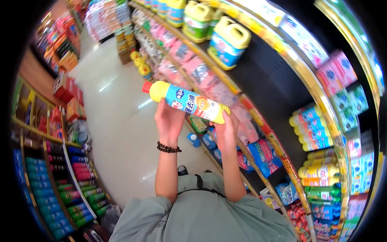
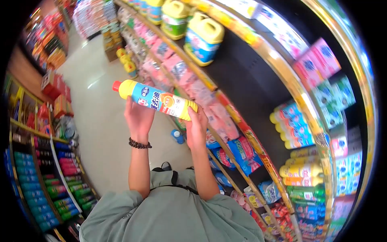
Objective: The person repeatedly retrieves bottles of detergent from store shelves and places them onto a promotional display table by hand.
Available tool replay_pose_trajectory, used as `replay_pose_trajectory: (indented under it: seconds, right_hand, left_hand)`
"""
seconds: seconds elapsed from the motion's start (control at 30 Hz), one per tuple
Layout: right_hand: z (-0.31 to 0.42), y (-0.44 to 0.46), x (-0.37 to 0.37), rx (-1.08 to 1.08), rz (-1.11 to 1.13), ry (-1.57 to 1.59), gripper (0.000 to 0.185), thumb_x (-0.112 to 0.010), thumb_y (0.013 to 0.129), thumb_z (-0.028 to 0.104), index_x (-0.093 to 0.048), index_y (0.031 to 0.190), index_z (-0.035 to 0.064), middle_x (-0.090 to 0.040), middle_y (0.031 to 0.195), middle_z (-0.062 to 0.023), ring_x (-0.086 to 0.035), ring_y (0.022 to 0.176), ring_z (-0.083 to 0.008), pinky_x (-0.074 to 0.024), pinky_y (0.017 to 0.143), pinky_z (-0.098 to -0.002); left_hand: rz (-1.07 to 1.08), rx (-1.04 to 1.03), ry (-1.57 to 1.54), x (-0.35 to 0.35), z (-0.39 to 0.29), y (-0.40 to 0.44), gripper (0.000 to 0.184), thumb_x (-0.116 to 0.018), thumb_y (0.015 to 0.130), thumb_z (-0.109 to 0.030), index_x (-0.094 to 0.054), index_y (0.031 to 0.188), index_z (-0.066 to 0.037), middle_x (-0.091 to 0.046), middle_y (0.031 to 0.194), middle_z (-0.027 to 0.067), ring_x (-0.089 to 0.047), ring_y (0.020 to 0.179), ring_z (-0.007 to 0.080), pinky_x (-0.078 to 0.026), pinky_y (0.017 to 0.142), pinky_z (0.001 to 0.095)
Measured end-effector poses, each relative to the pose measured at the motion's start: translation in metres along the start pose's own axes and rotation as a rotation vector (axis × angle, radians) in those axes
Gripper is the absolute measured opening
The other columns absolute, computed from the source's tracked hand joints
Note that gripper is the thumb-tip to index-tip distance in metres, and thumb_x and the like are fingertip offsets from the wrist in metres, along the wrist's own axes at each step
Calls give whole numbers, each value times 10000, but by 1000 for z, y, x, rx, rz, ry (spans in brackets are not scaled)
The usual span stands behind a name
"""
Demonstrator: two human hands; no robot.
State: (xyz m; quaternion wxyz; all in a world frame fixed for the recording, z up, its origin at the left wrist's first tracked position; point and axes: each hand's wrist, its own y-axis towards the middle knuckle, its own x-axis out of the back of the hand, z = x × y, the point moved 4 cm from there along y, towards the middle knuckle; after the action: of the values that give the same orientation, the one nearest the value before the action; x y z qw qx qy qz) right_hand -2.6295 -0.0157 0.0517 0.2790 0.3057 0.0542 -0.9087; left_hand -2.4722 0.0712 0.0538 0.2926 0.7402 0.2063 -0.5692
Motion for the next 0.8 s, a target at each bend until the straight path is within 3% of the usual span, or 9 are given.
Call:
replay_pose_trajectory:
  seconds: [0.07,0.1,0.33,0.4,0.5,0.7,0.8]
  right_hand:
    - [-29,4,-25,-73,9,26,275,-520,986,174,-542,1192,-7,-647,1056,-86,-620,884,-143,-489,654,-297]
    - [-48,8,-32,-117,17,13,274,-506,994,213,-544,1166,4,-650,1022,-84,-616,851,-137,-474,617,-290]
    - [-158,46,-96,-385,215,13,208,-472,1000,292,-537,1030,97,-606,868,-25,-563,678,-95,-413,516,-264]
    - [-191,58,-118,-484,300,7,290,-417,1007,357,-541,1027,97,-592,783,-19,-471,528,-85,-362,456,-260]
    - [-233,72,-165,-589,417,-5,356,-375,1001,388,-556,1010,81,-572,691,-28,-354,382,-105,-306,381,-278]
    - [-332,132,-252,-761,590,63,353,-397,983,387,-563,1000,77,-569,664,-32,-333,364,-113,-301,363,-289]
    - [-375,167,-300,-810,581,146,337,-421,970,372,-572,1004,72,-632,773,-63,-490,450,-149,-384,399,-296]
  left_hand:
    - [42,-143,159,10,-39,0,473,-623,886,-285,-486,1260,-32,-556,1260,134,-501,1235,307,-355,1104,483]
    - [-41,-171,112,15,-55,0,468,-638,852,-280,-501,1218,-22,-568,1208,143,-529,1188,323,-364,1105,495]
    - [-197,-400,31,51,-154,-4,398,-588,900,-390,-569,1103,-48,-606,1075,130,-573,1071,294,-393,1067,482]
    - [-181,-401,-11,56,-185,-1,417,-553,916,-445,-586,1061,-55,-613,1025,125,-583,1033,287,-408,1044,478]
    - [-355,-469,156,72,-235,13,432,-531,907,-471,-589,1010,-55,-611,958,117,-592,966,287,-422,1016,480]
    - [-311,-617,358,98,-345,62,295,-562,848,-318,-562,996,-63,-608,951,108,-605,954,302,-473,940,476]
    - [-390,-704,413,99,-398,107,261,-564,839,-275,-557,993,-64,-599,946,107,-600,964,295,-472,937,464]
